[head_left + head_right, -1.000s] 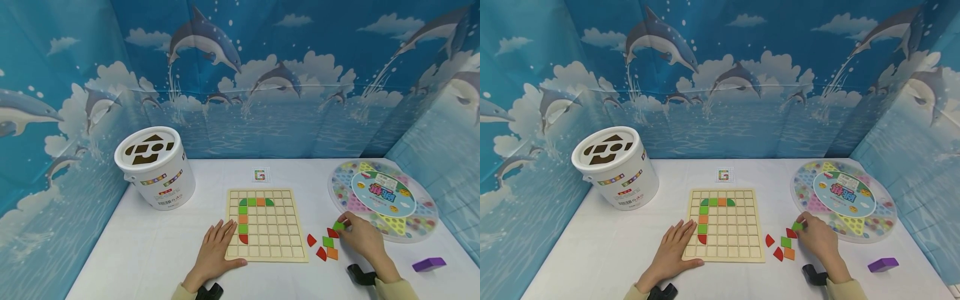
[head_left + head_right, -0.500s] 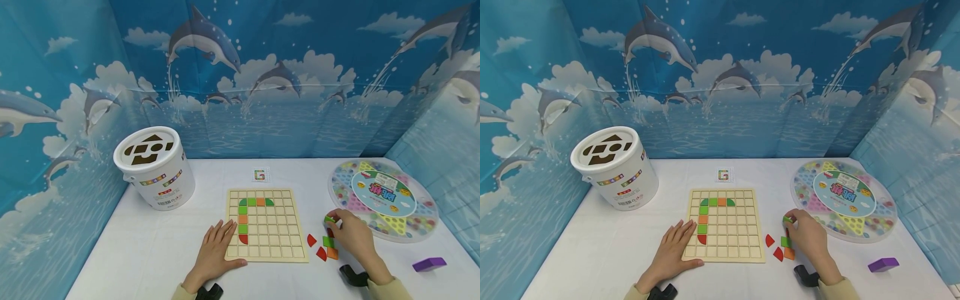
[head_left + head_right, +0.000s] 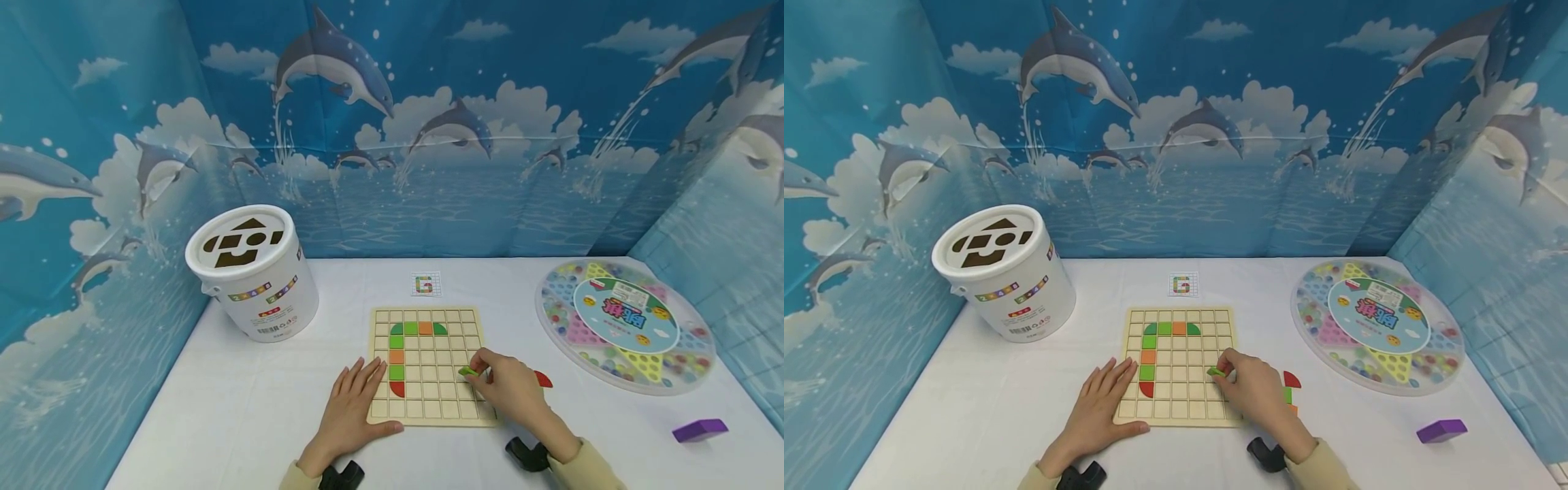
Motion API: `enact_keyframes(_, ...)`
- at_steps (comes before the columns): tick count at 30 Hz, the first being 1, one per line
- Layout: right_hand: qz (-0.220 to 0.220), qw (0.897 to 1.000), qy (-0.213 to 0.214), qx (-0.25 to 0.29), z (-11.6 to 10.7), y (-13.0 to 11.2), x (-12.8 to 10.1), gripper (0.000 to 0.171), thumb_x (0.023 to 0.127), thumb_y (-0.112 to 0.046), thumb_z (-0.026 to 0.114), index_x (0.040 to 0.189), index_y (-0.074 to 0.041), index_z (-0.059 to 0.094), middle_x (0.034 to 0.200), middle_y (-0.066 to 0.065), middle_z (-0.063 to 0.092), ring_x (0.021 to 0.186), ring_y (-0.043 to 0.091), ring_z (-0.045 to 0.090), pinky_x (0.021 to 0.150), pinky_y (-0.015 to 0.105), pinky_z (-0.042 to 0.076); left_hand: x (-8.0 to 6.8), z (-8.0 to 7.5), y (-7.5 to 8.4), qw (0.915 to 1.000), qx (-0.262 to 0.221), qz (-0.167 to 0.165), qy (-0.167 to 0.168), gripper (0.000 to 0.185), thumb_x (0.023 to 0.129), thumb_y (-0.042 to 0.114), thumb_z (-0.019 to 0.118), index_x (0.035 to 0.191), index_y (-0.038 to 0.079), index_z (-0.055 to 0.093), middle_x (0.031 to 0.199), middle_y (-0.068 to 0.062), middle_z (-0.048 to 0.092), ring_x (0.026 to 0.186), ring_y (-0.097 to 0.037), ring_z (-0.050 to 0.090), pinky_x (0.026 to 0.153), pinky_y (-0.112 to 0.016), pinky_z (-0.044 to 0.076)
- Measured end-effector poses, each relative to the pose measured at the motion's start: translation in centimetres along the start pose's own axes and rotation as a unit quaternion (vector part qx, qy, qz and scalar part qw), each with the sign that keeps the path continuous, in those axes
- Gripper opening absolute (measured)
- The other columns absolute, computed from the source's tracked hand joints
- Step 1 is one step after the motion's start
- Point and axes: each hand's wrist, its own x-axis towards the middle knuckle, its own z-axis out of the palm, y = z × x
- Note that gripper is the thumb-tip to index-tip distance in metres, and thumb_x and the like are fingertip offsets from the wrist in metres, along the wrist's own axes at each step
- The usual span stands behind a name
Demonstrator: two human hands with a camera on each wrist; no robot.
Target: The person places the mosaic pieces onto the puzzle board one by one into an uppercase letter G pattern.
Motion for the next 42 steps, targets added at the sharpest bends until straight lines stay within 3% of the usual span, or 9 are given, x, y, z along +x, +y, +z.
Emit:
enact_keyframes(8, -0.038, 0.999, -0.022, 0.02, 2.3, -2.5, 0.7, 0.027, 0.074, -0.016, 0.082, 0.077, -0.023, 0.056, 0.069, -0.018, 0.054, 0.05, -0.001, 0.041, 0.045, 0.023, 0.035, 0.0, 0.0, -0.1, 1.0, -0.008, 0.002, 0.002, 0.097, 0.078, 0.071, 0.056, 0.149, 0.009, 0.032, 0.151, -0.005, 0.031, 0.14, -0.032, 0.019, 0.11, -0.051, 0.012)
enact_keyframes(20, -0.082, 0.995, -0.054, 0.028, 4.6, -4.7, 1.5, 0.021, 0.077, -0.02, 0.08, 0.078, -0.021, 0.059, 0.063, -0.017, 0.049, 0.048, 0.0, 0.038, 0.044, 0.021, 0.033, 0.1, -0.1, -0.2, 1.0, -0.002, 0.003, 0.002, 0.098, 0.077, 0.071, 0.057, 0.149, 0.01, 0.031, 0.151, -0.004, 0.031, 0.14, -0.032, 0.019, 0.11, -0.05, 0.012)
enact_keyframes(34, -0.089, 0.993, -0.069, 0.043, 5.3, -5.2, 2.3, 0.018, 0.077, -0.016, 0.079, 0.077, -0.019, 0.061, 0.067, -0.015, 0.054, 0.055, 0.001, 0.045, 0.05, 0.023, 0.038, 0.1, 0.0, -0.1, 1.0, 0.001, -0.002, -0.004, 0.098, 0.078, 0.073, 0.055, 0.149, 0.011, 0.031, 0.151, -0.005, 0.031, 0.14, -0.032, 0.019, 0.11, -0.051, 0.012)
enact_keyframes(42, -0.084, 0.994, -0.068, 0.022, 5.3, -5.3, 2.1, 0.014, 0.075, -0.017, 0.081, 0.077, -0.018, 0.067, 0.073, -0.01, 0.052, 0.062, 0.004, 0.047, 0.056, 0.025, 0.041, 0.0, -0.1, 0.0, 1.0, 0.0, 0.001, 0.001, 0.098, 0.078, 0.072, 0.055, 0.149, 0.01, 0.031, 0.151, -0.005, 0.031, 0.139, -0.032, 0.019, 0.11, -0.051, 0.013)
